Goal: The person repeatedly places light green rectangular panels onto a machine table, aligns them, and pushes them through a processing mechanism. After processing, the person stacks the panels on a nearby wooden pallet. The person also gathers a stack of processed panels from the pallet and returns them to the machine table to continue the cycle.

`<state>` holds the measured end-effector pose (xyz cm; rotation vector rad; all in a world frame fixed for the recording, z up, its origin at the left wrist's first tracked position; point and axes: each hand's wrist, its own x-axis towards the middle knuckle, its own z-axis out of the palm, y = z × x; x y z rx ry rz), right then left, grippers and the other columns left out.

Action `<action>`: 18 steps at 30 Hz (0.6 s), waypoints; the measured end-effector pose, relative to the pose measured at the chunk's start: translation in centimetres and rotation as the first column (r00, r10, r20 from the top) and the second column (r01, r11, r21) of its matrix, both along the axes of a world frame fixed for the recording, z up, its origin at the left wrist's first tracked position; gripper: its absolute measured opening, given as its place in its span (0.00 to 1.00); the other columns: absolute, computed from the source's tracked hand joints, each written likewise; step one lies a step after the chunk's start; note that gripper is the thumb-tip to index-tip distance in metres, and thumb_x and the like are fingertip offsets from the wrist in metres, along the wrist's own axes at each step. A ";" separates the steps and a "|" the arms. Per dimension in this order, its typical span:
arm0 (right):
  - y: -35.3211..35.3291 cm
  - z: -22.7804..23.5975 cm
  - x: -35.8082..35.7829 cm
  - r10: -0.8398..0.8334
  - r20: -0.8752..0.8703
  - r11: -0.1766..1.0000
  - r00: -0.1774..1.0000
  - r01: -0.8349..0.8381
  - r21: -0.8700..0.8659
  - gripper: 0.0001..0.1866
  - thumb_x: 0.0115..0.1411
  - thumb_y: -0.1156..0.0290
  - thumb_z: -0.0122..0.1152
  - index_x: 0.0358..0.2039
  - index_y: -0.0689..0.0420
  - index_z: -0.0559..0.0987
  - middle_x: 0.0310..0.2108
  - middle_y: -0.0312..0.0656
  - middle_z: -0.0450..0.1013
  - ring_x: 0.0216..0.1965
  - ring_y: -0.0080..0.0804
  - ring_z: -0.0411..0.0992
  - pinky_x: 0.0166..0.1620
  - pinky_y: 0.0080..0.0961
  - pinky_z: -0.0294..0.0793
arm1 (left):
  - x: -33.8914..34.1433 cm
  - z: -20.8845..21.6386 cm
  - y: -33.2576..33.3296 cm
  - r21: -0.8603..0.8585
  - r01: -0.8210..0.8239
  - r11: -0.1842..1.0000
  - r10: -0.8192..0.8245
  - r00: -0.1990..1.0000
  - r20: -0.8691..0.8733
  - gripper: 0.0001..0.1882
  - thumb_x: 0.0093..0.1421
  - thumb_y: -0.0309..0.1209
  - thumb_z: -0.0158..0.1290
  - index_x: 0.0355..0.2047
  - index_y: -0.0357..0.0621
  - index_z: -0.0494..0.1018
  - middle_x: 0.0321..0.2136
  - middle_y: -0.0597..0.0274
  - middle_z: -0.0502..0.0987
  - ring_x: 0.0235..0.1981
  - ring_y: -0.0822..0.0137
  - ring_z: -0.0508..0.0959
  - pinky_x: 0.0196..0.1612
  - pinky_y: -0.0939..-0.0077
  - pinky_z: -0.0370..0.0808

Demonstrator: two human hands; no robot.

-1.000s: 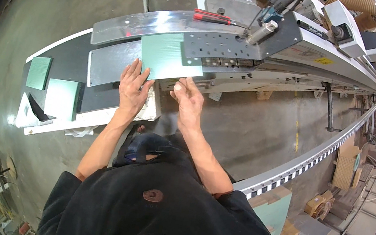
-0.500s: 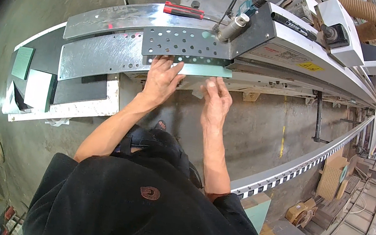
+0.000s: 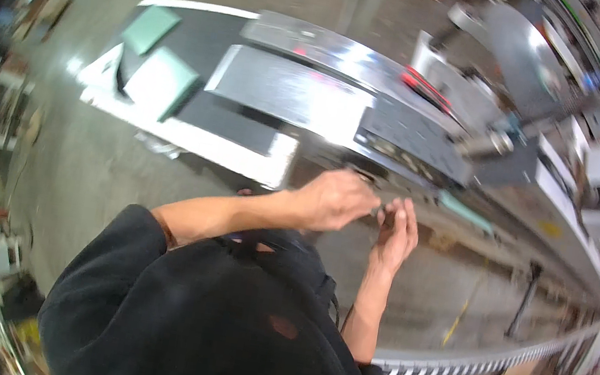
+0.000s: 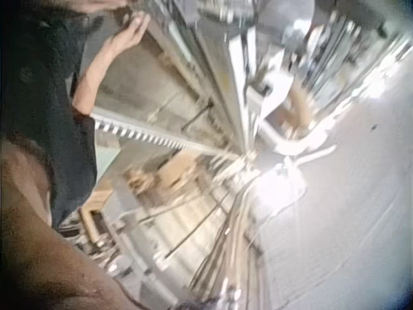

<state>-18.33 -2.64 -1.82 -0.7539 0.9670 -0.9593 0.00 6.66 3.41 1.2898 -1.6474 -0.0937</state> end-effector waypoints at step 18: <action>21.6 -2.1 32.2 0.891 -0.168 0.425 0.422 -0.905 -0.019 0.34 0.64 0.67 0.59 0.63 0.75 0.60 0.49 0.54 0.74 0.45 0.35 0.76 0.43 0.27 0.78 | 34.0 -10.7 30.6 0.237 -0.958 0.159 0.928 0.227 0.294 0.25 0.55 0.33 0.59 0.52 0.32 0.72 0.56 0.35 0.69 0.58 0.38 0.67 0.60 0.50 0.65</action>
